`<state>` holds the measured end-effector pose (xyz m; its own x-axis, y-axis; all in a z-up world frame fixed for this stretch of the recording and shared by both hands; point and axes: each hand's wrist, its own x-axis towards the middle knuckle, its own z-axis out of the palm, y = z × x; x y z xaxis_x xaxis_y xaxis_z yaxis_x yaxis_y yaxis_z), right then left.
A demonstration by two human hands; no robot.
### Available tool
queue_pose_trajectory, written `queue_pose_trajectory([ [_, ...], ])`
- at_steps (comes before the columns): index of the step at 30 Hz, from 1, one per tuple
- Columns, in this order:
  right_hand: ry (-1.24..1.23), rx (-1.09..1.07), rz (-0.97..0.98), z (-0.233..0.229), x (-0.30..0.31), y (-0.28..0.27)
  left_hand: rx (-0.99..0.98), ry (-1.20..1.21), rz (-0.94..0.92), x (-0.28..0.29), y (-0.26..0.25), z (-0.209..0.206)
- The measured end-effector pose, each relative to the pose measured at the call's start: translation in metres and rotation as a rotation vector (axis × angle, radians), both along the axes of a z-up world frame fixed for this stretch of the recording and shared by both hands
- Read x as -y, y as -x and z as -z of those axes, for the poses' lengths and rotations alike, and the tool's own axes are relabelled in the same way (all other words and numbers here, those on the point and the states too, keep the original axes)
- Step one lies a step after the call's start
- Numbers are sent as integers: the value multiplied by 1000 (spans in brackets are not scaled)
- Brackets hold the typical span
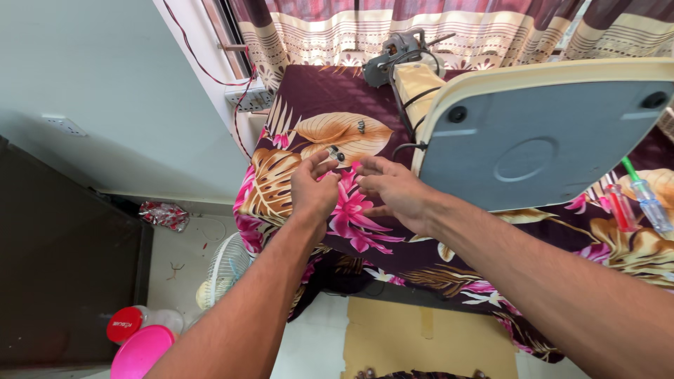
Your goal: The person assembles the base of an electric fan by inserting and tightening four black rubber feet into the underside of the fan base using a red-handled screwdriver. The fan base is placed on a floral tablecloth, and the person works methodically on each corner.
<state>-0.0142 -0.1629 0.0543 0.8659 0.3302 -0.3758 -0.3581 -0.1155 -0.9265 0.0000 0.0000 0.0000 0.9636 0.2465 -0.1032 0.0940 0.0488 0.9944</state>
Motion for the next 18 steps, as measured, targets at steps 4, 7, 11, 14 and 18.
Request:
queue_pose_trajectory([
  [4,4,-18,39,9,-8,-14,-13,49,37,-2,-7,-2],
  [7,-37,-39,86,16,-13,-26,-70,17,62,-4,-12,-4],
  [11,-58,-43,154,29,-18,-40,-96,0,75,-2,-32,0],
  [14,-68,-67,221,35,-22,-51,-67,-4,81,-4,-48,10],
  [18,-75,-116,278,42,-29,-63,-46,23,108,-5,-55,24],
])
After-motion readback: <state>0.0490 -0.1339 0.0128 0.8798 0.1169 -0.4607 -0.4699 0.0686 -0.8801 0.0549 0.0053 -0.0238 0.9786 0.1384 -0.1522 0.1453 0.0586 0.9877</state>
